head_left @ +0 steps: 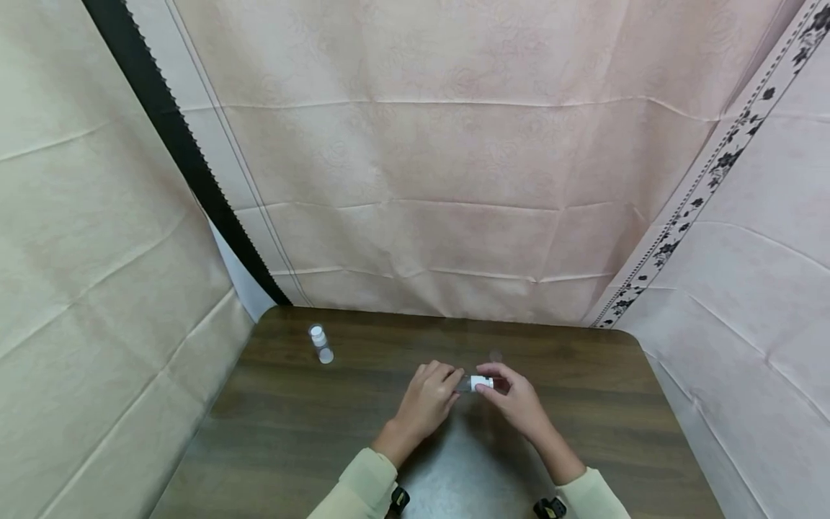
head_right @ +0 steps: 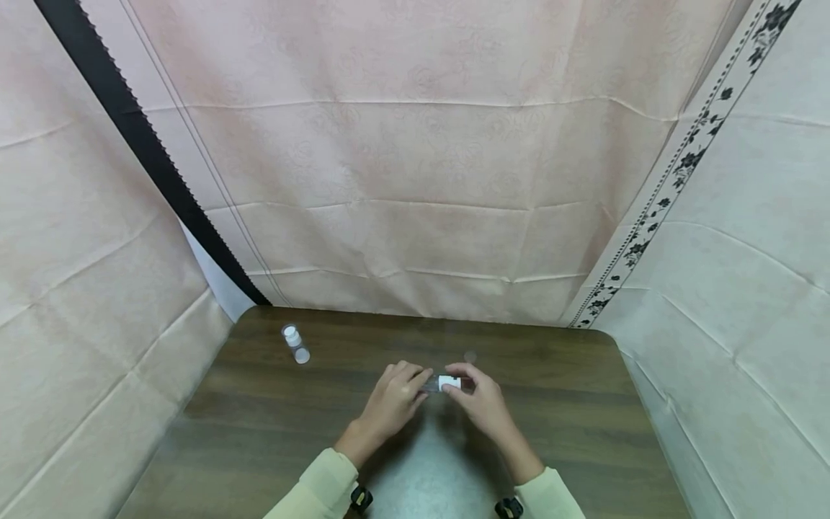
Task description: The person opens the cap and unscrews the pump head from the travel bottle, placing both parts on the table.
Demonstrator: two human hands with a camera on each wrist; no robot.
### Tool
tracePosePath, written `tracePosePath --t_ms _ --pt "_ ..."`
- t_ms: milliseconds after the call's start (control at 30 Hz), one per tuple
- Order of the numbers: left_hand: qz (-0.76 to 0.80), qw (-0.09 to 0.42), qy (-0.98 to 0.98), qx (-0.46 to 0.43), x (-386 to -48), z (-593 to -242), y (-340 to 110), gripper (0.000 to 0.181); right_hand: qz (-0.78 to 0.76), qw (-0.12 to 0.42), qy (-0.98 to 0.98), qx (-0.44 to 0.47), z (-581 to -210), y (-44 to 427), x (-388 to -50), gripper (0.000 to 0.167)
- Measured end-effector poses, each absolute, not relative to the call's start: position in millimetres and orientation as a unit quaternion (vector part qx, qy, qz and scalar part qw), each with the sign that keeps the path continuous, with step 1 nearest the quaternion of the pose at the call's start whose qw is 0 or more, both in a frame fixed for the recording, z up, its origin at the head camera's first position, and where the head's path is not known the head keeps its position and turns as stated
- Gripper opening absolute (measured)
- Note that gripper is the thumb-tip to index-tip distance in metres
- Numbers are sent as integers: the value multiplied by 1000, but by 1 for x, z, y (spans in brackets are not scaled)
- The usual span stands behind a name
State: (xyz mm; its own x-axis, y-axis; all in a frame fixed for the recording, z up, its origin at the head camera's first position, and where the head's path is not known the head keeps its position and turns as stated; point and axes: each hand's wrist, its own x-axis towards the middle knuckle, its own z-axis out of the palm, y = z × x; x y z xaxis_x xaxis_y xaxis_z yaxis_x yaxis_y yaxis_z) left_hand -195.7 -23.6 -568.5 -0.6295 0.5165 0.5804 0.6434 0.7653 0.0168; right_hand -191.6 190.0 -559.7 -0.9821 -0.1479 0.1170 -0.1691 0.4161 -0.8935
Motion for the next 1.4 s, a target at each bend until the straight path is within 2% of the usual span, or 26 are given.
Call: tracePosePath --t_ms 367,1400 --pt "-106 289 -894 -326 -194 -574 -20 41 546 9 -835 66 -564 188 -187 18" --pt "-169 265 -892 -324 -192 -571 -17 38 535 77 -838 71 -569 188 -178 19"
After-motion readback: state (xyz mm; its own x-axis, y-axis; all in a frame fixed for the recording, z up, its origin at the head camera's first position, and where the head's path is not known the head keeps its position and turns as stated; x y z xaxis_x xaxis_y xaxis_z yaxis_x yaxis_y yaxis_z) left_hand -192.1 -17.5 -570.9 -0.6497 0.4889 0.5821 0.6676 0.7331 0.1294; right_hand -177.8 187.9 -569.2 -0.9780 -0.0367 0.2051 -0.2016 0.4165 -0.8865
